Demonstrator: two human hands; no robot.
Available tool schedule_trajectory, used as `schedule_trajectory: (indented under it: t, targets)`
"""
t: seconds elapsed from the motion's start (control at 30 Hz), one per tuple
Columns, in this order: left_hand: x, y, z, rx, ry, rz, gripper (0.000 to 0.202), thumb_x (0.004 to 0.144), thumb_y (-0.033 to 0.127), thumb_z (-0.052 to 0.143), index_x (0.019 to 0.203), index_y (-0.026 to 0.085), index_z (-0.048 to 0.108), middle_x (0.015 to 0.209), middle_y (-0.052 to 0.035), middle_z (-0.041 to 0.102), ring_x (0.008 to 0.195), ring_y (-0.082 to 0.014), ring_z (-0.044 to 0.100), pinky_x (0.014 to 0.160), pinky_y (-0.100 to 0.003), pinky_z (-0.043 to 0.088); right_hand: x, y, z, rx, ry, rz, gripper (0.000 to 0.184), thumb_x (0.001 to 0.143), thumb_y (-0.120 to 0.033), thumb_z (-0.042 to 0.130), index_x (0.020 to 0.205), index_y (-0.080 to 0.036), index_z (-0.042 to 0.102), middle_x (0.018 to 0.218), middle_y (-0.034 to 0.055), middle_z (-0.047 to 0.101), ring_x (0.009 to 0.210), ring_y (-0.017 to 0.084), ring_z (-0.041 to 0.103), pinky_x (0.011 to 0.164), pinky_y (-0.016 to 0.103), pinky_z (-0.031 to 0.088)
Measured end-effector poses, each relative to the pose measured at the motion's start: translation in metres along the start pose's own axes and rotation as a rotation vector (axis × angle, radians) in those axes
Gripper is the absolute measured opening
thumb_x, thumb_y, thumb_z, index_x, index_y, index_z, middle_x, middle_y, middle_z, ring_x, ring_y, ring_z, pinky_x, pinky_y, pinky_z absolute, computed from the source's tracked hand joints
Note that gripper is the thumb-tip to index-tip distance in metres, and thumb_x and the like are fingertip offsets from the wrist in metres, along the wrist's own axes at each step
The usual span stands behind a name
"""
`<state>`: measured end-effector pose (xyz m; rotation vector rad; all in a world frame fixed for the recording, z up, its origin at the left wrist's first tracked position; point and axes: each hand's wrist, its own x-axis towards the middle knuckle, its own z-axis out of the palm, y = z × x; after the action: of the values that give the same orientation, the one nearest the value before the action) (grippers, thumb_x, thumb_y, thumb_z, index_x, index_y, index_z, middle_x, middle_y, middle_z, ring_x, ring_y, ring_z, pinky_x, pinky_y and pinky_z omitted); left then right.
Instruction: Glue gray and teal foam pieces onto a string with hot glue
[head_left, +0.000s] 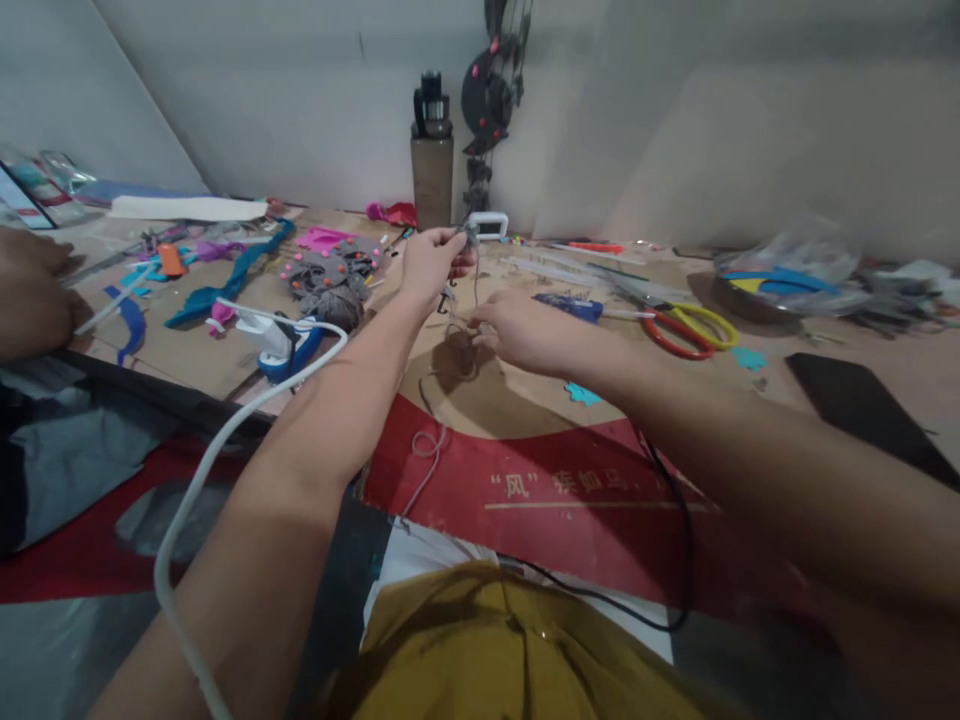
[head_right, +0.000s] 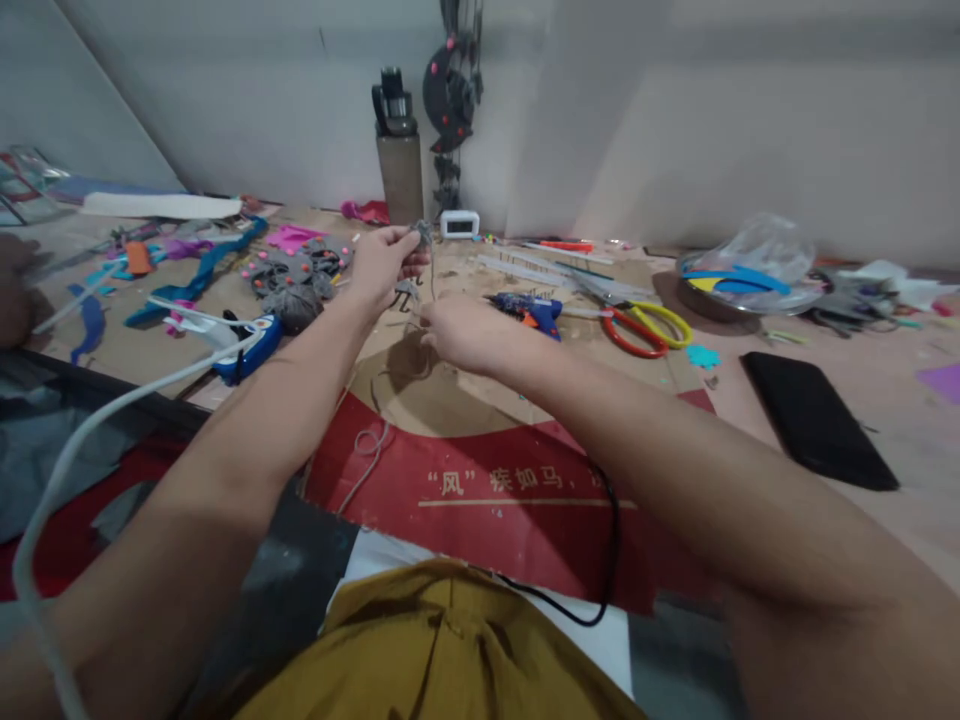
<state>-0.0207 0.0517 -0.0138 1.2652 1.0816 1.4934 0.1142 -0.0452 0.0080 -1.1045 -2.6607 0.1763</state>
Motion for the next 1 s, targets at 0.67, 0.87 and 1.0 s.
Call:
schedule_trajectory:
  t: [0.67,0.87,1.0]
  targets:
    - [-0.012,0.001,0.001,0.014,-0.188,-0.094,0.007,0.077,0.019,0.062,0.075,0.013,0.059,0.067,-0.0026,0.064,0.058,-0.0091,0.062,0.052,-0.019,0.046,-0.138,0.111,-0.026,-0.131,0.403,0.607,0.023,0.084,-0.034,0.045,0.090,-0.020,0.062,0.089,0.0088,0.066,0.080,0.023,0.059,0.069,0.033,0.043]
    - [-0.010,0.005,0.004,-0.052,-0.174,-0.139,0.006,0.078,0.008,0.056,0.073,0.011,0.058,0.064,-0.0026,0.063,0.056,-0.0081,0.061,0.062,-0.023,0.052,-0.154,0.131,-0.017,-0.116,0.287,0.708,0.028,0.086,-0.035,0.041,0.085,-0.019,0.063,0.081,0.0073,0.066,0.069,0.020,0.058,0.060,0.029,0.039]
    - [-0.008,0.003,0.002,-0.022,-0.166,-0.140,0.004,0.077,0.010,0.057,0.073,0.011,0.059,0.063,-0.0020,0.063,0.055,-0.0080,0.060,0.058,-0.021,0.051,-0.149,0.135,-0.015,-0.190,0.281,0.687,0.027,0.087,-0.032,0.040,0.088,-0.018,0.063,0.086,0.0093,0.066,0.078,0.021,0.059,0.067,0.029,0.040]
